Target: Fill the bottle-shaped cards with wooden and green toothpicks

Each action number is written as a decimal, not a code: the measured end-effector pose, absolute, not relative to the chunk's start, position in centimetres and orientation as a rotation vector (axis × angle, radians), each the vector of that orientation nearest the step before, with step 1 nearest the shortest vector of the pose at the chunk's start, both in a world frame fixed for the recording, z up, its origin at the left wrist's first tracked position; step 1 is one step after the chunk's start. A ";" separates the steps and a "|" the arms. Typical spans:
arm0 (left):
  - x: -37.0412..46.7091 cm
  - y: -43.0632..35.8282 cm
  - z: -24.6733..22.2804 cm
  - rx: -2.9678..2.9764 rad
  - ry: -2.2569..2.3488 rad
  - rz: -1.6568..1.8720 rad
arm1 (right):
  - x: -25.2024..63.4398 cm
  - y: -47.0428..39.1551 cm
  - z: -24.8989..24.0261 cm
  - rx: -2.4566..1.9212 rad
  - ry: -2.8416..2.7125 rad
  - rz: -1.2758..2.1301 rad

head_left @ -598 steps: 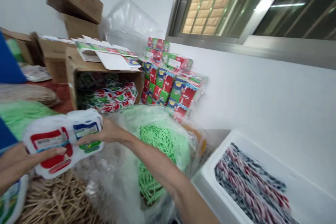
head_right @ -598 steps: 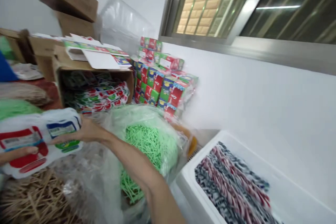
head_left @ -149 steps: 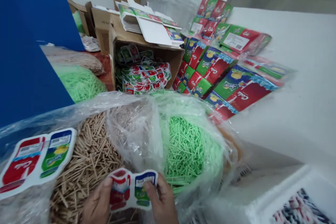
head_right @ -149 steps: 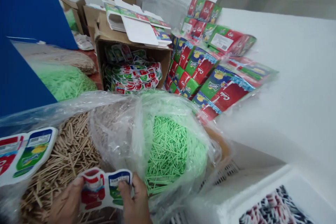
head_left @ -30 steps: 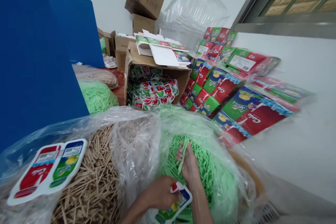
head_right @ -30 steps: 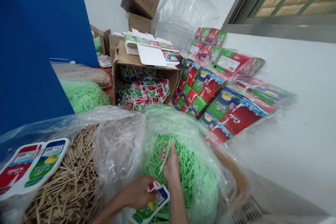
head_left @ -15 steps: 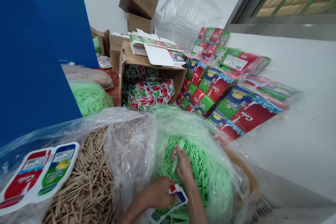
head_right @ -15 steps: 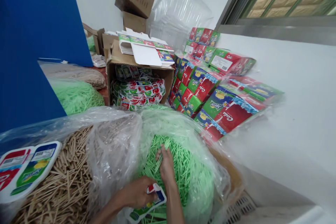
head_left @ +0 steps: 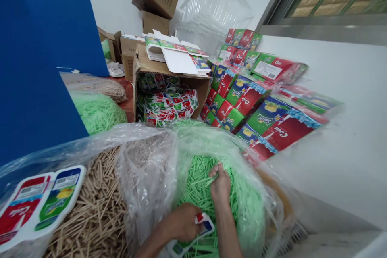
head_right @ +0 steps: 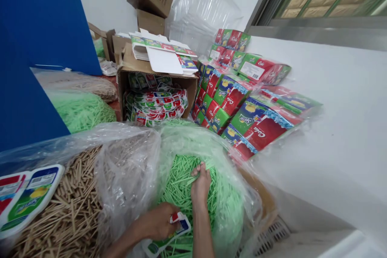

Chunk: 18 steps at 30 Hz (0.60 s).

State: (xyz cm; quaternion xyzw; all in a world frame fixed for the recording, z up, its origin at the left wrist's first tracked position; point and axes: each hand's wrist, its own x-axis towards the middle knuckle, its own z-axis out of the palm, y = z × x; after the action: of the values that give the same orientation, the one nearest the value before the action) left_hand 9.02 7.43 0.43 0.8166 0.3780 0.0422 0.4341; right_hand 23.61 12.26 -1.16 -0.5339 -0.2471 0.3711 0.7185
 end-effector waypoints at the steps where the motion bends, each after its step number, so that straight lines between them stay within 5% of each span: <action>1: 9.1 7.6 0.4 2.035 0.938 0.097 | 23.5 12.3 -1.2 -1.171 -0.527 0.869; 18: 9.0 8.4 0.8 2.176 0.839 0.069 | 20.3 8.8 0.8 -1.087 -0.464 1.337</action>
State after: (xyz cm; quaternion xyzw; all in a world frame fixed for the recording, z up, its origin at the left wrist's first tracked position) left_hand 9.03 8.43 0.77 0.8573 0.3308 0.0270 0.3934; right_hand 20.32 8.77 0.77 -0.4743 -0.2024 0.5832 0.6276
